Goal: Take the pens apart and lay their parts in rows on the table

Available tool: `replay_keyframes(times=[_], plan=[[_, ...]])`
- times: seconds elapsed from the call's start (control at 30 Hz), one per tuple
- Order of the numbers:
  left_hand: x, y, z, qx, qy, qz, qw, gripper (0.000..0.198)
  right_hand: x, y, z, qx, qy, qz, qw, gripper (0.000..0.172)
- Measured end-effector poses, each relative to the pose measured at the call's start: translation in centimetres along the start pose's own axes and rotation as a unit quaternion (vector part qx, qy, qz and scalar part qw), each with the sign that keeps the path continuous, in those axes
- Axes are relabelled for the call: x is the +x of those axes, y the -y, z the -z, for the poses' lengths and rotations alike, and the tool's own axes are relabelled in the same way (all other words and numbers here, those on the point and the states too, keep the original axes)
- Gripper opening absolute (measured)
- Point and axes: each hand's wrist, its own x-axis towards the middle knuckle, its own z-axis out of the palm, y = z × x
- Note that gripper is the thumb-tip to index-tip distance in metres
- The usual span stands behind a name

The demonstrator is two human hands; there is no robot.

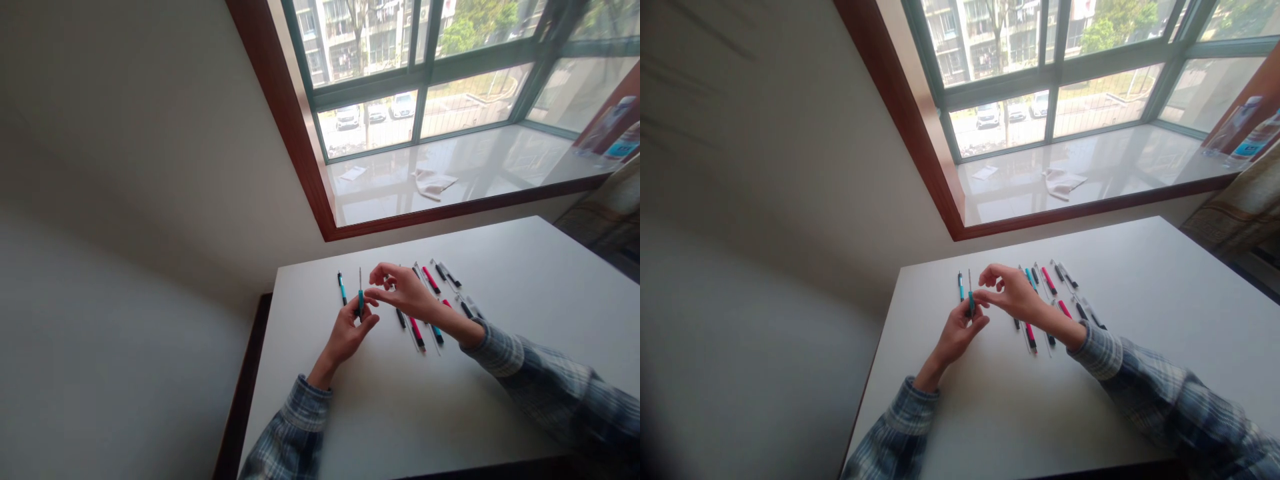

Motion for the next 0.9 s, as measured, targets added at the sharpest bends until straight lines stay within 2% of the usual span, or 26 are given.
replay_keyframes(times=[0.07,0.1,0.2,0.3,0.47,0.6,0.77,0.9], plan=[[0.2,0.1,0.0,-0.004,-0.003,-0.013,1.0,0.026,-0.2,0.4,-0.3,-0.076,-0.043,0.057,0.995,0.018],[0.3,0.1,0.0,-0.003,-0.006,-0.019,1.0,0.026,-0.4,0.5,-0.4,-0.111,-0.043,0.089,0.989,0.014],[0.6,0.2,-0.1,0.003,-0.012,-0.031,0.999,0.026,-0.8,0.7,-1.1,-0.182,0.016,0.17,0.968,0.005],[0.8,0.1,-0.2,-0.005,-0.011,-0.035,0.999,0.026,-1.1,0.4,-1.6,-0.226,0.057,0.199,0.952,0.005],[0.8,-0.1,-0.3,-0.018,-0.012,-0.043,0.999,0.034,-1.1,0.1,-2.0,-0.235,0.07,0.185,0.952,0.005],[0.8,0.1,-0.1,0.005,-0.013,-0.03,0.999,0.03,-1.0,0.5,-1.9,-0.203,0.071,0.17,0.962,0.004],[0.7,0.7,0.1,0.001,-0.019,-0.029,0.999,0.041,-0.6,1.5,-0.8,-0.098,0.047,0.104,0.989,0.003],[0.1,1.0,0.3,-0.001,-0.011,-0.01,1.0,0.034,0.1,1.9,0.8,0.033,0.02,0.031,0.999,0.015]])
